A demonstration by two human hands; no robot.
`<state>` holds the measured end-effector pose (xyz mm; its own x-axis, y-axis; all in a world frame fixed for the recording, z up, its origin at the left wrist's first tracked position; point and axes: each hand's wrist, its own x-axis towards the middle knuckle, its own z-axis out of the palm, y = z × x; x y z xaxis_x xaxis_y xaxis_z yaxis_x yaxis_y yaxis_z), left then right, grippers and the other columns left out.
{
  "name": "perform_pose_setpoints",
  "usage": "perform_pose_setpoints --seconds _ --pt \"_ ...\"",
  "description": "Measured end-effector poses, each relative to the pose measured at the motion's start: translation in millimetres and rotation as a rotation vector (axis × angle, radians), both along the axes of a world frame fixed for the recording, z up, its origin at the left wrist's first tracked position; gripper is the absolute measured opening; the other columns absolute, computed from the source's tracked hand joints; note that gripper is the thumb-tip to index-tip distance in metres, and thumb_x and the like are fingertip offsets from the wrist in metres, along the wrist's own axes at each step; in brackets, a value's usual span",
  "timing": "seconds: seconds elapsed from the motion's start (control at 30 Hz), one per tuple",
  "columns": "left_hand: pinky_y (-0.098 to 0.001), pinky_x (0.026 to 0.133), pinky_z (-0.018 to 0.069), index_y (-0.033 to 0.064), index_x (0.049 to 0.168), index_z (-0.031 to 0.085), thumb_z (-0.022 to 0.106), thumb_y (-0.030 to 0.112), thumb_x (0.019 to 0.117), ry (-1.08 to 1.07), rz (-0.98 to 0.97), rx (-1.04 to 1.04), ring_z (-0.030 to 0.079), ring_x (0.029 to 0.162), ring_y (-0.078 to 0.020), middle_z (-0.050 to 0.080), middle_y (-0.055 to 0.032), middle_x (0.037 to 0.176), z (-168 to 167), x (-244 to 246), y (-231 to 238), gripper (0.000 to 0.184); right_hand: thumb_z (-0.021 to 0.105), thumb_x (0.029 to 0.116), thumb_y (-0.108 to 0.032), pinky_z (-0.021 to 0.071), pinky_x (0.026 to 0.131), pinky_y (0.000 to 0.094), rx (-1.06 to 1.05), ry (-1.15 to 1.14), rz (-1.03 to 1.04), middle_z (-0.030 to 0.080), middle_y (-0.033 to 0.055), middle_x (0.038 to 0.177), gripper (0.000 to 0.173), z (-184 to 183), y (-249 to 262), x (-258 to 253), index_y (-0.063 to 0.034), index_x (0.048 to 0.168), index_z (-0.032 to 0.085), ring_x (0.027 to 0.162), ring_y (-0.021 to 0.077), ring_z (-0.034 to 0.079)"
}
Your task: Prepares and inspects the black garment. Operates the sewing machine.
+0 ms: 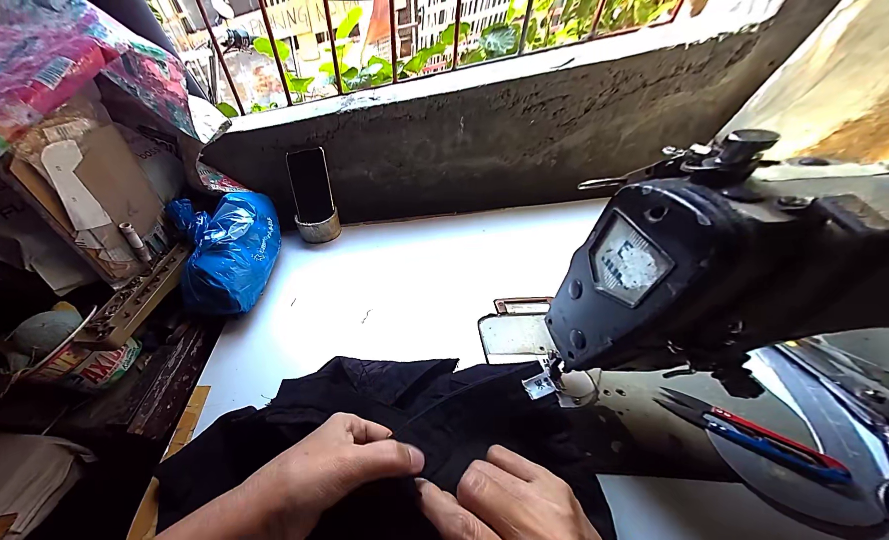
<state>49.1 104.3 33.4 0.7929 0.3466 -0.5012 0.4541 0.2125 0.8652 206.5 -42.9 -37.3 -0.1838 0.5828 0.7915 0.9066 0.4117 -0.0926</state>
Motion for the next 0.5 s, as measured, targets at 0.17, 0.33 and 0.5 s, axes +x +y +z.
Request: perform_pose_setpoints --seconds 0.17,0.33,0.5 --pt "-0.0164 0.071 0.0549 0.0133 0.092 0.072 0.062 0.011 0.0879 -0.143 -0.175 0.234 0.065 0.078 0.0059 0.070 0.0122 0.085 8.3 -11.3 -2.7 0.011 0.053 0.1026 -0.011 0.0410 0.068 0.0308 -0.082 0.204 0.148 0.053 0.0084 0.077 0.020 11.7 -12.2 15.7 -0.0106 0.107 0.072 0.071 0.0220 0.050" --pt "-0.0258 0.087 0.0523 -0.0126 0.101 0.071 0.062 0.004 0.0932 -0.391 -0.349 0.677 0.066 0.095 -0.0130 0.070 -0.0191 0.097 13.1 -17.2 -31.2 0.020 0.049 0.1074 -0.031 0.0442 0.096 0.0307 -0.082 0.185 0.097 0.063 0.0048 0.109 0.023 38.6 -9.8 29.6 -0.0185 0.122 0.062 0.108 0.0168 0.059" --pt "-0.0372 0.096 0.0453 -0.0104 0.101 0.070 0.064 0.006 0.0914 -0.395 -0.312 0.804 0.068 0.095 -0.0189 0.073 -0.0194 0.095 15.3 -15.7 -47.8 0.020 0.055 0.1042 -0.035 0.0420 0.091 0.0387 -0.345 0.231 0.348 0.064 0.0058 0.087 0.027 35.3 -2.0 38.8 -0.0111 0.105 0.066 0.087 0.0184 0.063"
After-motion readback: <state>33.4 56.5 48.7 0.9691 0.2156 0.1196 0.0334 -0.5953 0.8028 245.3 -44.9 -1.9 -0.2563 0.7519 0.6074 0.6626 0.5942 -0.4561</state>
